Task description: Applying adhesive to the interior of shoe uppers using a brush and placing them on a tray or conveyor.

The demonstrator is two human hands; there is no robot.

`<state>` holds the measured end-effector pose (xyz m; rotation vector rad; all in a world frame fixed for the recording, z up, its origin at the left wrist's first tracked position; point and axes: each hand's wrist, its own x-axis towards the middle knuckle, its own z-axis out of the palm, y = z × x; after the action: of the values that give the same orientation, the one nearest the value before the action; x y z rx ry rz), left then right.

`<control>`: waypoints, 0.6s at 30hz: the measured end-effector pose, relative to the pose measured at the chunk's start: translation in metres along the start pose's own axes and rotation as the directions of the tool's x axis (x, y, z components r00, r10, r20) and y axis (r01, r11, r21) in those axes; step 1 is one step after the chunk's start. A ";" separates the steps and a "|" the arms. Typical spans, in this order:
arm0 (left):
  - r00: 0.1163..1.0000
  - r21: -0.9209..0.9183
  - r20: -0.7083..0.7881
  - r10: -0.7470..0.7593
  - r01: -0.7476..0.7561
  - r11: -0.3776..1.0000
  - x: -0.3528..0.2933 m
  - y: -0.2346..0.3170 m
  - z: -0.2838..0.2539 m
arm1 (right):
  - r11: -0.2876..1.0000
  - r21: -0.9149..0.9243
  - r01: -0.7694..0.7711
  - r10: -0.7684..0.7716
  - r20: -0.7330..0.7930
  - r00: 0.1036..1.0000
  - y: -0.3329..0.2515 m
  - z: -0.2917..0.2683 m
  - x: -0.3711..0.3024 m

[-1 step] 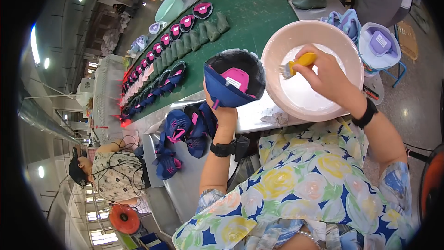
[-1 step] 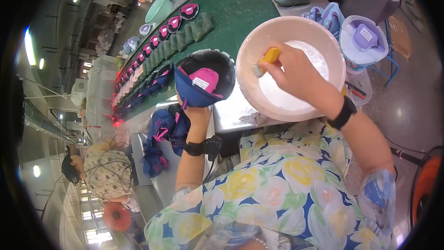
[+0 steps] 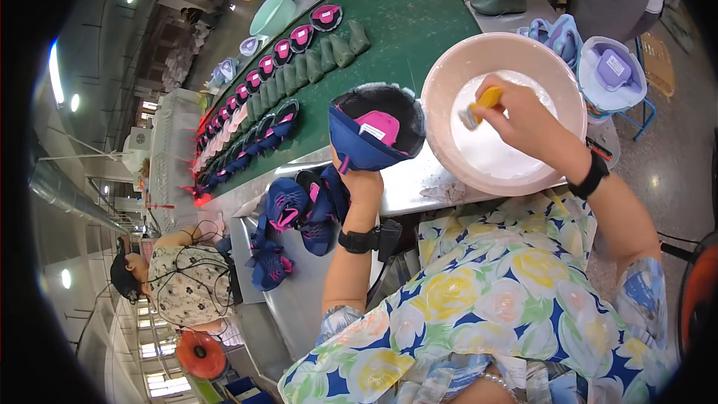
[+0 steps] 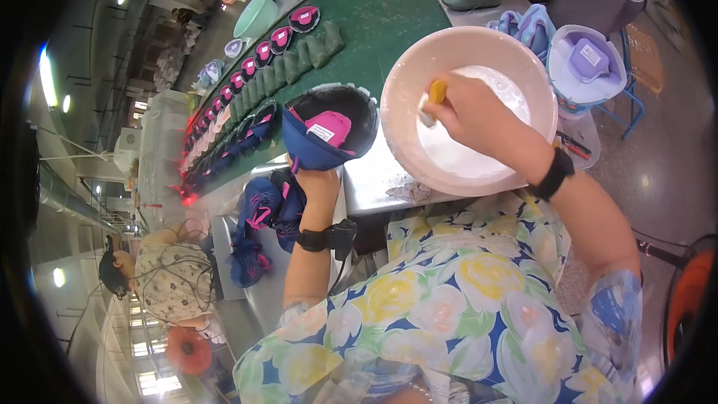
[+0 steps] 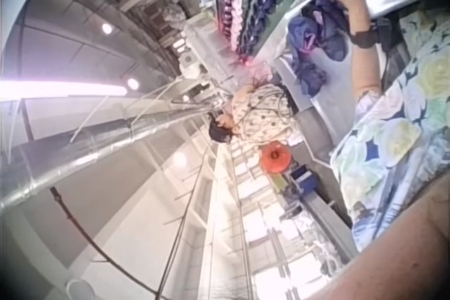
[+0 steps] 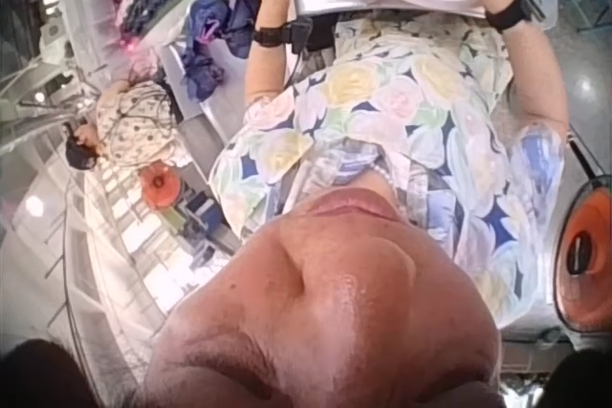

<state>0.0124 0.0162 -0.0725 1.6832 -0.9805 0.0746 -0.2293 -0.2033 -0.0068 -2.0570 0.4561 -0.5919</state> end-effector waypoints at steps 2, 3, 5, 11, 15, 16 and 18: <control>0.990 -0.155 0.093 -0.109 0.122 0.980 0.001 -0.015 -0.006 | 0.986 -0.157 0.050 -0.018 0.195 0.981 0.016 0.004 -0.001; 0.949 -0.535 0.245 -0.199 0.303 0.789 0.003 -0.019 -0.008 | 0.947 -0.311 0.082 0.044 0.378 0.925 0.022 0.005 0.000; 0.885 -0.773 0.417 -0.206 0.465 0.433 0.003 -0.019 -0.007 | 0.903 -0.416 0.107 0.100 0.445 0.890 0.027 0.004 -0.005; 0.999 -0.215 0.026 0.036 -0.030 0.976 0.000 0.020 0.018 | 0.997 -0.067 0.041 -0.056 -0.242 0.969 0.011 -0.030 -0.013; 0.974 0.023 0.046 0.220 -0.221 0.975 0.000 0.045 0.027 | 0.945 0.297 0.139 0.013 -0.456 0.890 -0.004 -0.022 -0.006; 0.958 0.000 0.034 0.285 -0.285 0.958 0.001 0.048 0.029 | 0.949 0.290 0.125 0.019 -0.447 0.894 -0.007 -0.017 -0.006; 0.935 -0.016 0.021 0.355 -0.354 0.935 0.002 0.052 0.029 | 0.962 0.267 0.058 0.055 -0.399 0.915 -0.014 -0.007 -0.010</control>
<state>-0.0314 -0.0099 -0.0418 1.4809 -1.2920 0.2881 -0.2403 -0.1958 0.0061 -1.6691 0.5753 -1.0317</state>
